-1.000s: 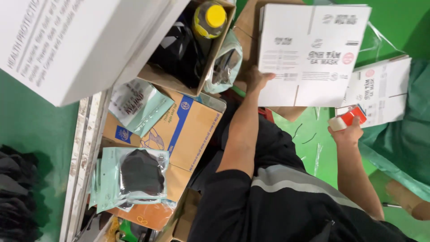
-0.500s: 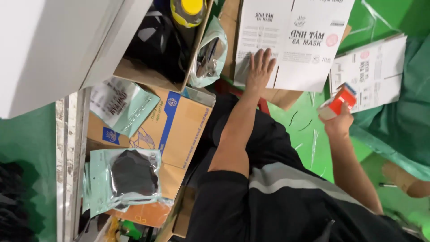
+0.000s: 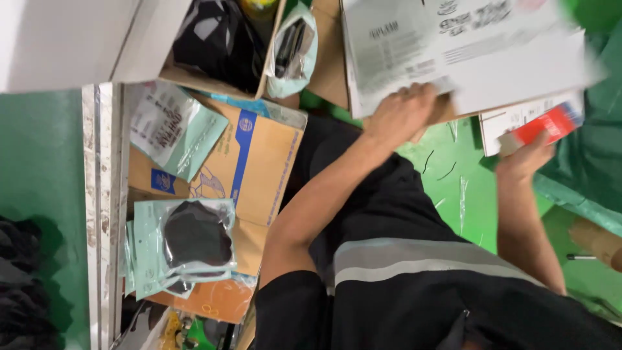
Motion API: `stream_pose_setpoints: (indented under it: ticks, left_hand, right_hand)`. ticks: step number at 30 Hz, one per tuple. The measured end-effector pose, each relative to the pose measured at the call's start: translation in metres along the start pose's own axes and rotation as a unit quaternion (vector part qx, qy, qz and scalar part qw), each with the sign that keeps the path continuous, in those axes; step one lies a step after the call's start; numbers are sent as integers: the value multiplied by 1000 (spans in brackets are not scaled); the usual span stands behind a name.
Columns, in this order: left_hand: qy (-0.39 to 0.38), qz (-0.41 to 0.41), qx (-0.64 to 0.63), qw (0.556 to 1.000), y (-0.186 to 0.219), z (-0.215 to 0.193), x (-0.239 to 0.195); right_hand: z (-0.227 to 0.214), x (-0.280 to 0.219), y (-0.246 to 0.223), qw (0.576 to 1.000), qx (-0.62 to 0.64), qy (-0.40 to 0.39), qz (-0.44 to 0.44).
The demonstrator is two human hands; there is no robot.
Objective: Packing black face masks into individual plastic pouches and then into cardboard boxes.
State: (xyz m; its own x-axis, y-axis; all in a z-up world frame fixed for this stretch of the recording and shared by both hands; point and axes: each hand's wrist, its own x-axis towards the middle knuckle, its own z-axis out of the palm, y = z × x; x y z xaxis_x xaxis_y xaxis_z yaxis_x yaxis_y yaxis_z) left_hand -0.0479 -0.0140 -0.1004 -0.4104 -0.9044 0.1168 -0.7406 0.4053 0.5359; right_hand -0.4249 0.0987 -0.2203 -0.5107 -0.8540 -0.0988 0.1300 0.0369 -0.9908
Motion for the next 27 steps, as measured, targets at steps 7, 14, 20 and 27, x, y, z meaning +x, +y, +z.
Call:
stream_pose_setpoints:
  ticks: [7, 14, 20, 27]
  left_hand:
    - [-3, -33, -122, 992, 85, -72, 4]
    - [-61, -22, -166, 984, 57, -64, -11]
    - [-52, -116, -100, 987, 11, -67, -24]
    - [48, -189, -18, 981, 9, -124, 8]
  right_hand:
    - [120, 32, -151, 961, 45, -273, 15]
    - [165, 62, -125, 985, -94, -137, -40]
    - [187, 49, -145, 981, -44, -183, -46]
    - [176, 2, -222, 983, -110, -147, -5]
